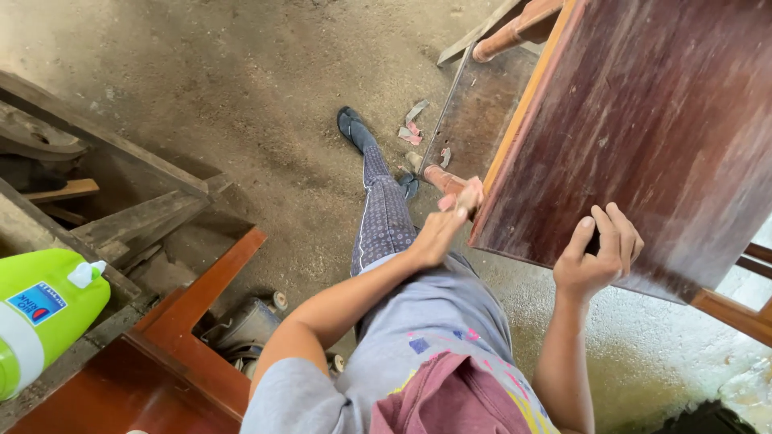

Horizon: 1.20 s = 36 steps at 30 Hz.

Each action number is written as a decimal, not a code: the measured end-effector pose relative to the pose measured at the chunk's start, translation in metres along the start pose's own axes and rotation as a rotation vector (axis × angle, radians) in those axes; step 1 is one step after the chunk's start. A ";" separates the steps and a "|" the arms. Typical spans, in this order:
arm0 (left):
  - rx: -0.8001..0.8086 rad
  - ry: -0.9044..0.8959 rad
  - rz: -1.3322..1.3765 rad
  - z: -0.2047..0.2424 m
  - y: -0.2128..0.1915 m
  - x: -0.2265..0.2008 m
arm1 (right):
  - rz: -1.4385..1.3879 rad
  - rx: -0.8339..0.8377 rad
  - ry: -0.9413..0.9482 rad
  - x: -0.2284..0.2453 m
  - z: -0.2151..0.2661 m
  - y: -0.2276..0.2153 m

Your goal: The person sands the surface and edges of a wooden chair using a piece of sandpaper. They hold the chair steady with one hand while rubbing the sandpaper back and forth with the other, focusing on the seat and the frame.

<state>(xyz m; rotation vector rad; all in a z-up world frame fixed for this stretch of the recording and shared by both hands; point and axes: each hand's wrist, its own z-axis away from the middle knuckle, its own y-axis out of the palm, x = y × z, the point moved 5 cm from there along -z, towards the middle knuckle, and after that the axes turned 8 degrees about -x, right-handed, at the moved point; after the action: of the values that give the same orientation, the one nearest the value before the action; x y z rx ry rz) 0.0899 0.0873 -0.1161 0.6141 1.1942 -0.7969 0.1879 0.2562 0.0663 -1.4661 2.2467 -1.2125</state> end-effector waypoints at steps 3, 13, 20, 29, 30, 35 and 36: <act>-0.017 -0.391 -0.189 -0.032 0.007 0.085 | 0.000 0.006 -0.021 0.003 -0.004 0.001; 0.057 -0.120 0.257 -0.003 -0.010 -0.027 | 0.026 0.012 -0.003 0.001 0.001 0.001; -0.027 -0.488 -0.117 -0.037 0.012 0.083 | 0.007 0.017 -0.004 -0.001 0.002 0.003; -0.025 -0.395 0.139 -0.018 -0.002 -0.017 | 0.018 0.024 0.003 0.009 -0.004 0.000; -0.018 -0.514 -0.001 -0.026 0.001 0.004 | 0.018 0.024 -0.007 0.009 -0.003 -0.001; -0.131 -0.510 -0.079 -0.050 0.014 0.066 | 0.022 0.030 0.004 0.011 -0.005 -0.002; -0.173 -0.503 -0.033 -0.045 0.012 0.052 | 0.021 0.028 0.008 0.010 -0.004 -0.002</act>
<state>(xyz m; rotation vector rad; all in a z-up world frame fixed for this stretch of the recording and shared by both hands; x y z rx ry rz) 0.0825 0.1189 -0.1786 0.2295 0.7992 -0.8060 0.1819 0.2492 0.0732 -1.4268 2.2356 -1.2407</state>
